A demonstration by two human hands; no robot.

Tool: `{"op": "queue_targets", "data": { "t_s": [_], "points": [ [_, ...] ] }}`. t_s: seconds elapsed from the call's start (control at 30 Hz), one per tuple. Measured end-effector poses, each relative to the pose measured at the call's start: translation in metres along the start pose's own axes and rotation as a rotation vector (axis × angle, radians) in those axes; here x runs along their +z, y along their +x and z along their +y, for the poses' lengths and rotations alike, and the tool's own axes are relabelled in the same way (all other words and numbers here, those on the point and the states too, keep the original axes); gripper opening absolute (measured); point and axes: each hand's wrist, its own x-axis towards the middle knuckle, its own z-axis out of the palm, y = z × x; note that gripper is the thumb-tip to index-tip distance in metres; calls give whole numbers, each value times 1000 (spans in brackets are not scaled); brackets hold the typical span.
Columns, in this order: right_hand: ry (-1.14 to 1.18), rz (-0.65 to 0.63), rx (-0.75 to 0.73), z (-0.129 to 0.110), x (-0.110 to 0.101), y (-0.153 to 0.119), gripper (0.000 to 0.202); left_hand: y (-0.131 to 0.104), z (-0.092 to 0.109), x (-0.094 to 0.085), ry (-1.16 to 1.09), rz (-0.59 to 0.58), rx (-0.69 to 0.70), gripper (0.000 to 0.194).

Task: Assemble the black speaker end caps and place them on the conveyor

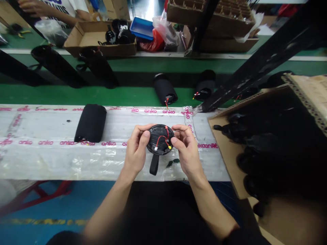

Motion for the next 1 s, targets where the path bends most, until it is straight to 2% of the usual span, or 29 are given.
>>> {"op": "queue_targets", "data": {
  "t_s": [0.17,0.27,0.33,0.4,0.5,0.6,0.7,0.77,0.87,0.93,1.0],
  "points": [
    [17,13,-59,7,2,-1,32,-5,-11,9,-61,40,58,26],
    [-10,76,-85,7,5,-4,33,-2,-18,13,-154,5,125,24],
    [-53,142,-91,5,9,-8,31,1,-20,16,-190,5,123,27],
    [-75,213,-112,2,15,-13,29,1,-21,20,-184,53,101,31],
    [-72,289,-155,-2,24,-23,24,-6,-22,30,-183,189,134,30],
    [-142,314,-196,-4,31,-32,23,-16,-21,41,-190,303,186,27],
    [-225,303,-270,-4,32,-36,26,-23,-17,41,-163,332,161,28],
    [-210,293,-271,-5,30,-34,24,-19,-14,31,-120,267,127,27],
    [-130,270,-198,-4,27,-25,22,-1,-14,9,-97,34,111,27],
    [-91,258,-171,-3,27,-19,22,13,-19,-1,-115,-137,124,33],
    [-69,277,-175,-2,28,-17,21,21,-24,-2,-122,-224,144,45]
  ]
}}
